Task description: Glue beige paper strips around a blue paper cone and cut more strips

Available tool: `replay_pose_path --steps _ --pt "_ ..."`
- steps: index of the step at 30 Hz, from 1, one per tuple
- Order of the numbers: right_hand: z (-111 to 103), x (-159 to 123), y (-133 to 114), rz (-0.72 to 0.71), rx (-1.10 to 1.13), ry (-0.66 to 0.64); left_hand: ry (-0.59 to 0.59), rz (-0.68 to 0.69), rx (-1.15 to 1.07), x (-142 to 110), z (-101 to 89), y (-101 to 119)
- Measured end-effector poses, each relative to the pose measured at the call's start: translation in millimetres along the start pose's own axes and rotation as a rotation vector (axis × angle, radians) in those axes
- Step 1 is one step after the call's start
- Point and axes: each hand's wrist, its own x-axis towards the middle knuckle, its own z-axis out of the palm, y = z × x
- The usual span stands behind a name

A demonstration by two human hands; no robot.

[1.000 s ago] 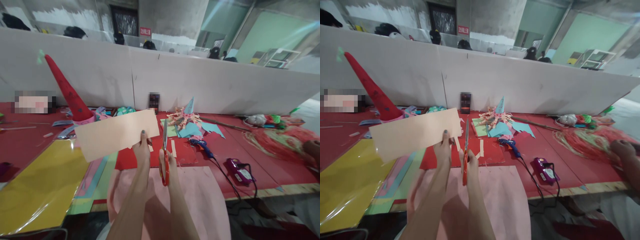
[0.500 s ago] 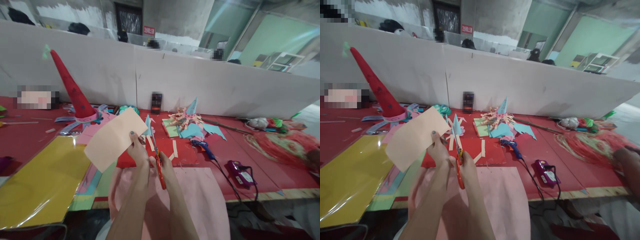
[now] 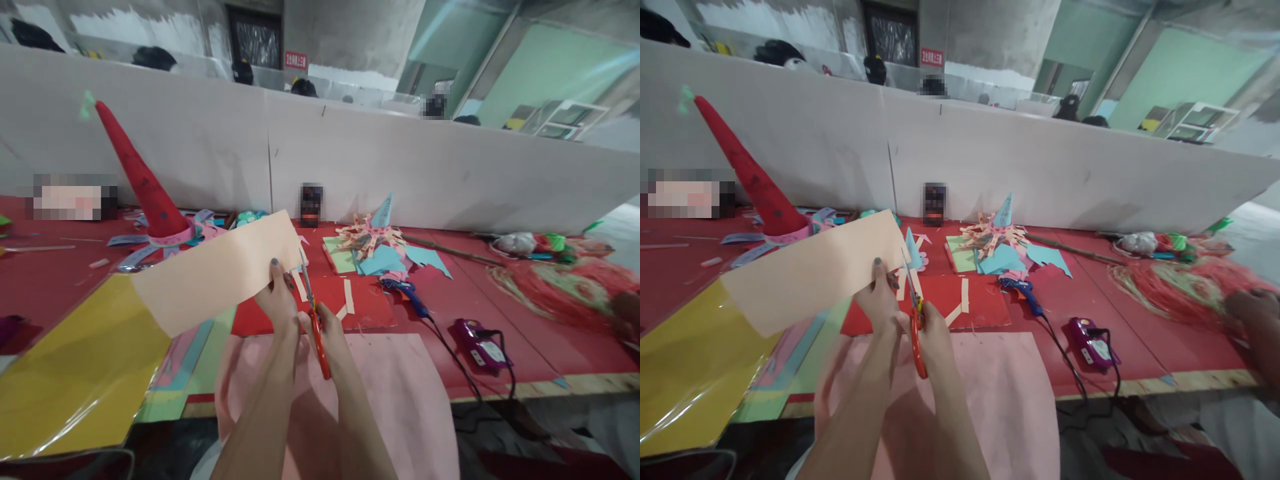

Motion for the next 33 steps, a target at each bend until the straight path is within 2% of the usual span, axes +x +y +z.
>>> replay_pose_path --steps 14,23,33 --pt "-0.9 -1.7 -8.3 0.130 0.172 -0.012 -0.084 0.032 0.206 -5.4 -0.3 4.1" --pt "1.3 -0.6 -6.5 0.136 0.180 -0.035 -0.046 0.007 0.175 -4.0 -1.3 2.6" --pt "0.5 -1.0 -4.6 0.114 0.174 -0.030 -0.090 0.044 0.133 -3.5 0.2 2.6"
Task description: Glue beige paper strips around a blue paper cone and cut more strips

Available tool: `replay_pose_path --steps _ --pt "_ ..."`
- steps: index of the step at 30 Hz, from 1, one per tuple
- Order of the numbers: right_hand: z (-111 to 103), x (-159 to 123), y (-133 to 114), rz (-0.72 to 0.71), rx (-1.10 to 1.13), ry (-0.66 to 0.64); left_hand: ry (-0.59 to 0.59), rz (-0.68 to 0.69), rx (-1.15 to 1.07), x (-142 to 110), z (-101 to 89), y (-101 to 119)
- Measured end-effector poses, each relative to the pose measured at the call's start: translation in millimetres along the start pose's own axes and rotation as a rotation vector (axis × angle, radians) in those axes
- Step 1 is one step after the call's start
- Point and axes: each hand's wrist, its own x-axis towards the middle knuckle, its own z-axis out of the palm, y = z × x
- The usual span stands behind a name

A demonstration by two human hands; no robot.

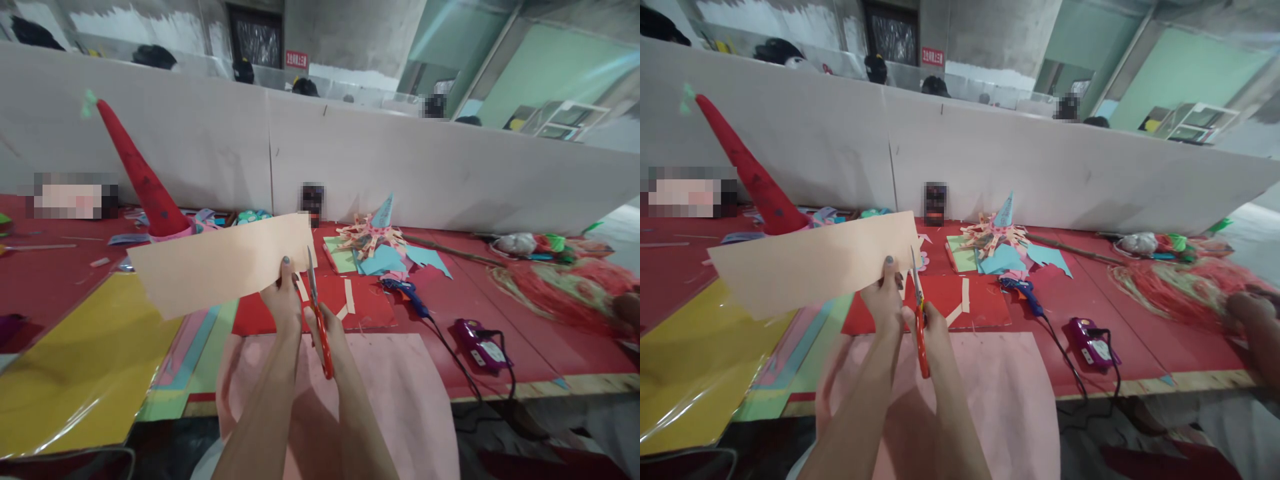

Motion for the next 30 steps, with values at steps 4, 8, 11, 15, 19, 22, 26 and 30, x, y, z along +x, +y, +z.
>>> replay_pose_path --steps 4,8,11,15,19,22,26,30 --pt "0.1 -0.3 -0.5 -0.006 0.012 -0.006 -0.016 -0.010 0.008 0.1 -0.2 -0.7" --pt "0.4 -1.0 -1.7 0.008 0.023 0.007 -0.008 -0.025 0.012 -0.1 0.5 0.0" --pt "0.8 -1.2 -1.1 0.022 0.010 0.017 -0.023 -0.014 0.011 0.6 0.2 -1.7" --pt "1.1 -0.3 2.1 0.034 -0.009 0.025 -0.029 -0.003 0.009 1.5 -1.4 -5.3" --pt "0.9 1.9 5.9 0.000 0.007 0.041 -0.047 0.048 0.046 1.4 -2.7 -5.8" --pt "0.8 3.2 6.7 -0.005 0.005 0.044 -0.032 0.021 0.080 0.9 -3.0 -4.1" --pt "-0.1 3.5 5.5 0.007 -0.019 0.063 -0.027 -0.001 0.104 0.4 -3.1 -1.3" --pt "-1.6 3.4 5.3 -0.017 -0.033 0.080 -0.032 -0.023 0.078 0.5 -3.6 -0.4"
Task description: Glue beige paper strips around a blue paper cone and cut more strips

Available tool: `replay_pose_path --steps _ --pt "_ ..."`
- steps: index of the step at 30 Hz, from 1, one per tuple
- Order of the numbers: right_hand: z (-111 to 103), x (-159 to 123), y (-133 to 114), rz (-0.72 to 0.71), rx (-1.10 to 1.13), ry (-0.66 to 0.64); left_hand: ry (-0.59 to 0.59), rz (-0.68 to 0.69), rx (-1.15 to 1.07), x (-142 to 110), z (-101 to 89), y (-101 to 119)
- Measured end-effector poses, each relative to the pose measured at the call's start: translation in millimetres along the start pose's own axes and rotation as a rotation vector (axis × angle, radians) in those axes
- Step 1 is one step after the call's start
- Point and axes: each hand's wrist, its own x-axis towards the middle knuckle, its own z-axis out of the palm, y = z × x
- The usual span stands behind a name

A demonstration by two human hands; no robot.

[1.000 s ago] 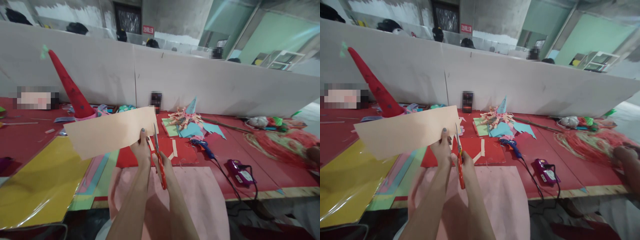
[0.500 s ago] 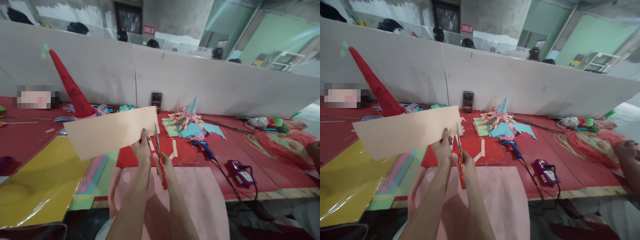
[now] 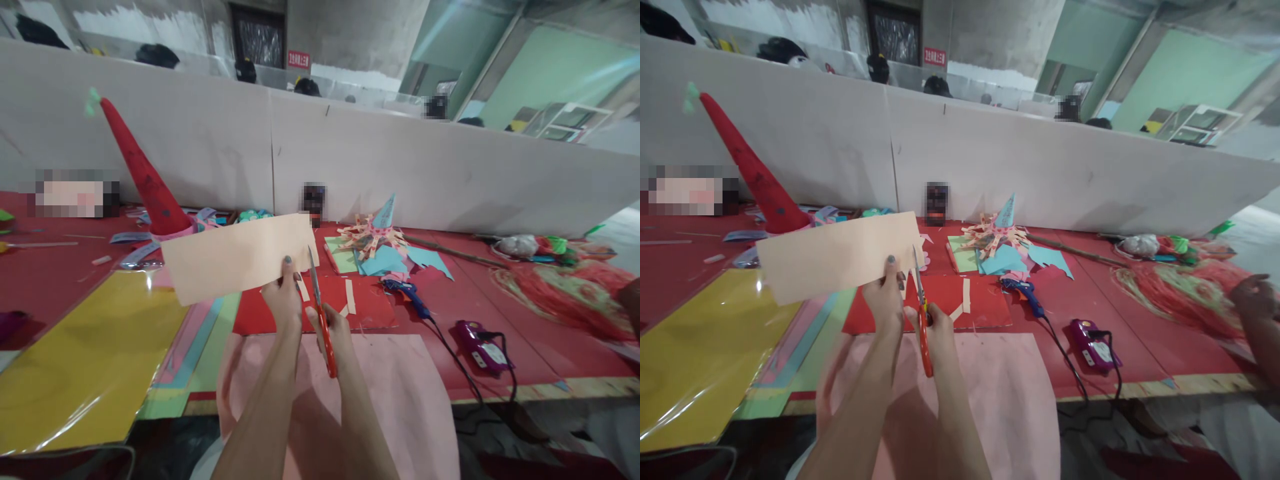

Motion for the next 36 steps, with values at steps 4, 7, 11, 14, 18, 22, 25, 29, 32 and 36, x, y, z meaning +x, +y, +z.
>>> replay_pose_path --steps 4,7,11,14,18,22,25,29,32,36 --pt "-1 0 -1 0.001 -0.004 0.029 0.003 -0.022 0.013 0 -0.4 -1" --pt "-2 0 -3 -0.017 -0.015 0.047 0.000 -0.018 0.013 1 -0.6 -1" --pt "-3 0 -3 -0.017 -0.012 0.045 -0.001 -0.021 -0.009 1 -0.3 -1" --pt "-3 0 -3 0.014 0.006 0.028 0.004 -0.037 -0.011 0 0.1 1" --pt "-4 -1 -3 -0.021 -0.010 -0.005 0.001 -0.049 -0.010 -3 0.5 8" --pt "-3 -2 -2 -0.039 0.029 -0.041 -0.024 -0.070 0.009 -5 1.3 13" --pt "-2 -1 2 -0.004 0.087 -0.069 -0.040 -0.081 -0.007 -7 2.7 14" --pt "0 0 8 0.000 0.130 -0.078 -0.059 -0.061 -0.018 -7 3.6 12" --pt "-1 2 11 -0.013 0.144 -0.044 -0.116 -0.045 0.002 -6 3.5 6" --pt "-1 4 11 -0.027 0.165 0.023 -0.189 -0.053 0.018 -6 5.1 -1"
